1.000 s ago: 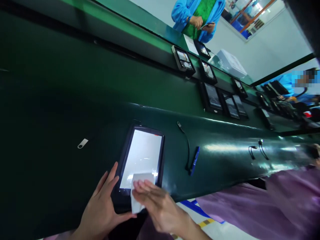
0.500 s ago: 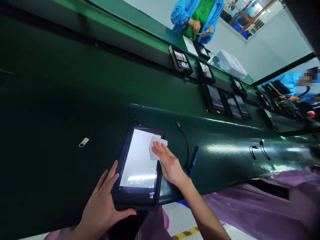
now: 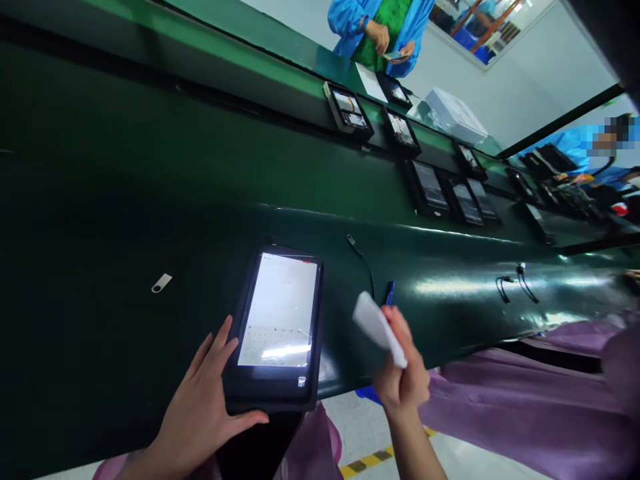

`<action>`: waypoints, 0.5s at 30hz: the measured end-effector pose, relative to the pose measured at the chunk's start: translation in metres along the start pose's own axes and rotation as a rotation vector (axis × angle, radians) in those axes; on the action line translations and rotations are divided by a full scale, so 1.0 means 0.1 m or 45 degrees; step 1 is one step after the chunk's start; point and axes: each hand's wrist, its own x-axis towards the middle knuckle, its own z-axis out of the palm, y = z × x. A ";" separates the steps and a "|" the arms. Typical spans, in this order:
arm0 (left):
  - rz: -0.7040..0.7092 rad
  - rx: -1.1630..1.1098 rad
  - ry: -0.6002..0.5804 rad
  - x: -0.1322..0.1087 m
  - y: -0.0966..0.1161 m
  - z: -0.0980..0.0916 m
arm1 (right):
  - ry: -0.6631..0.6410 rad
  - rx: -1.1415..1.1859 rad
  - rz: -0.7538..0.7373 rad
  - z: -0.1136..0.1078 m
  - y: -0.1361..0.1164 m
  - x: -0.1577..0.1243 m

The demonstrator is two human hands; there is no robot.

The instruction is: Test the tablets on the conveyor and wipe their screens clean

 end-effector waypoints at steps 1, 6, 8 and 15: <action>0.006 0.007 -0.003 -0.01 -0.01 0.00 | 0.019 -0.144 -0.030 0.02 0.10 0.06; 0.097 0.074 0.037 0.00 -0.04 0.02 | -0.387 -0.264 -0.112 0.27 -0.06 0.11; 0.157 0.073 0.059 0.02 -0.06 0.03 | -0.495 -0.161 -0.242 0.38 -0.33 0.04; 0.166 -0.045 0.072 -0.01 -0.07 0.04 | -0.589 -0.136 -0.396 0.48 -0.69 -0.06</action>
